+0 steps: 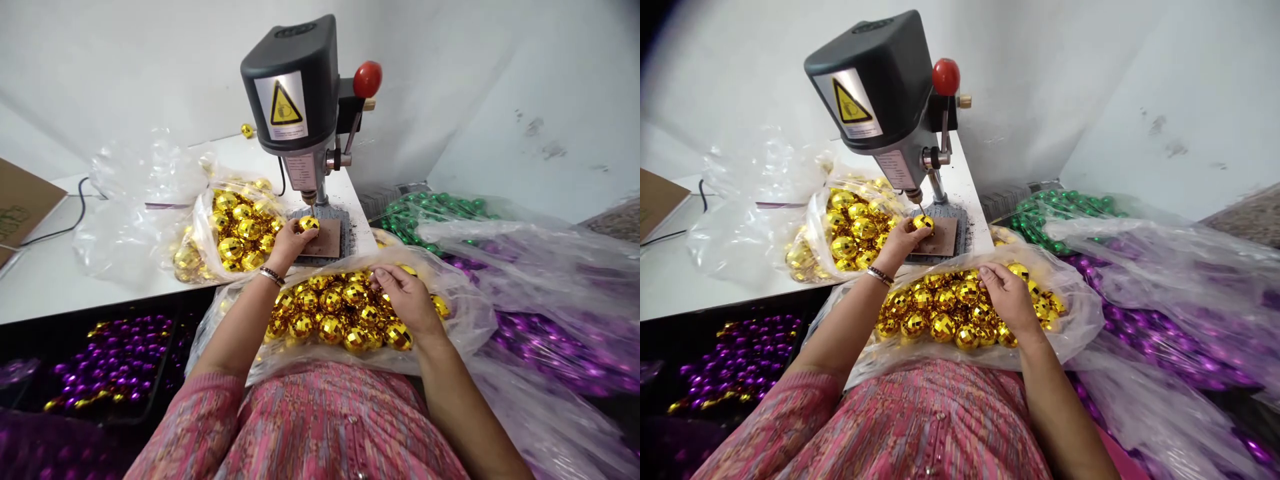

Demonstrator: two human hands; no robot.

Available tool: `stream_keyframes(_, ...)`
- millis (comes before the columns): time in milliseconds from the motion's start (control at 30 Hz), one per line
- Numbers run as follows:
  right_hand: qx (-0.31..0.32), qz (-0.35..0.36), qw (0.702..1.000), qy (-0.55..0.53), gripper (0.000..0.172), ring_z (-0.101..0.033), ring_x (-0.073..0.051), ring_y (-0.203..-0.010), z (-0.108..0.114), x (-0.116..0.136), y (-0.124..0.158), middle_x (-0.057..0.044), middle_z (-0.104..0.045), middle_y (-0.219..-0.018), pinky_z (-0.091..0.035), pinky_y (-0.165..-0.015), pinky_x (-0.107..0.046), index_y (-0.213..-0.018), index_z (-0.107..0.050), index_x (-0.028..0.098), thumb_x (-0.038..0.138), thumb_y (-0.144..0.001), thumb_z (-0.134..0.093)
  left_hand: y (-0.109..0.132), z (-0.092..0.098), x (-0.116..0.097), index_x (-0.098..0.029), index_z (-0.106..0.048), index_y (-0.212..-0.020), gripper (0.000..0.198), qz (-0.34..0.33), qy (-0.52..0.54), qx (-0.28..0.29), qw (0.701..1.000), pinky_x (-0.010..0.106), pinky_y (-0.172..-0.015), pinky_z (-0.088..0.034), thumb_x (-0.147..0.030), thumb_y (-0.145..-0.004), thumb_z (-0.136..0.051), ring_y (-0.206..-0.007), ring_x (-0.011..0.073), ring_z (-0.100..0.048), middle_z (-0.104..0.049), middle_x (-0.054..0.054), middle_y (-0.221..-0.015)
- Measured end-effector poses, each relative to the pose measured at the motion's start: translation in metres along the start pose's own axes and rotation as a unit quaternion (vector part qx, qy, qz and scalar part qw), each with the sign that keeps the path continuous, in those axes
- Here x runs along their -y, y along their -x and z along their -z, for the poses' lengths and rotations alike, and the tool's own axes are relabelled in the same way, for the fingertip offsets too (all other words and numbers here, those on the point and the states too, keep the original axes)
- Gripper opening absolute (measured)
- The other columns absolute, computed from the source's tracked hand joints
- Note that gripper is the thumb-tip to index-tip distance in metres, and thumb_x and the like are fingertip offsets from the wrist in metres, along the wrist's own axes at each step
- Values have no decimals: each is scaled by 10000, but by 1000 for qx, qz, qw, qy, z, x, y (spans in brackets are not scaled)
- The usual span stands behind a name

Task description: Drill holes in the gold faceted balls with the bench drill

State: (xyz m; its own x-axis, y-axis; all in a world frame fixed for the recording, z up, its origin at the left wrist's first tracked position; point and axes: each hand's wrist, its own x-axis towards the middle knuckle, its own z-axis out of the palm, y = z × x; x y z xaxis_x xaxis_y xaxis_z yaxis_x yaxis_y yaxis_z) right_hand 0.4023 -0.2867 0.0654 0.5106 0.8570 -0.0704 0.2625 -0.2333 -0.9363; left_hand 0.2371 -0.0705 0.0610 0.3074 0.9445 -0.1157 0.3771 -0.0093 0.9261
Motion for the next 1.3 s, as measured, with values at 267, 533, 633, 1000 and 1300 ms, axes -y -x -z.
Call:
stream_keyframes(267,-7,-3,1000,9,531,-700,-175,-776,4,-6,1,-67,-752,-897,-575,-792,-321,-1057,-740,188,641,-861,-545,9,-6,-4,-163,-641,-1289,561,-68,-204,-34,976,323,-887,-508,-336,-779,-797,-993,257,-692,-744,103,-1115)
stream_keyframes(533,29,50,994,93,404,-704,-224,-893,-9,21,-17,-91,-772,-965,-558,-906,-383,-1014,-754,200,516,-893,-532,15,-6,2,-183,-577,-1397,688,-62,-222,-31,973,298,-882,-496,-351,-774,-816,-963,235,-694,-742,102,-1142)
stream_keyframes(633,60,96,986,120,324,-673,-252,-1102,-34,41,-59,-86,-756,-1145,-497,-1059,-410,-1066,-754,235,422,-905,-543,13,-4,2,-162,-599,-1351,648,-75,-198,-15,977,297,-850,-496,-342,-766,-812,-902,228,-681,-737,98,-1082)
stream_keyframes(1000,185,121,965,140,337,-693,-225,-957,-67,50,-143,-16,-762,-1034,-548,-940,-381,-1158,-712,267,288,-828,-649,0,10,-4,-133,-589,-1401,691,-75,-69,107,989,242,-776,-501,-252,-749,-786,-777,153,-619,-713,38,-950)
stream_keyframes(1300,189,31,979,65,281,-664,-127,-625,-76,50,-156,-38,-725,-799,-479,-559,-215,-1142,-682,182,356,-929,-624,-30,20,-6,-183,-744,-1121,366,-68,0,209,975,216,-620,-417,-364,-803,-748,-614,115,-512,-607,-22,-692)
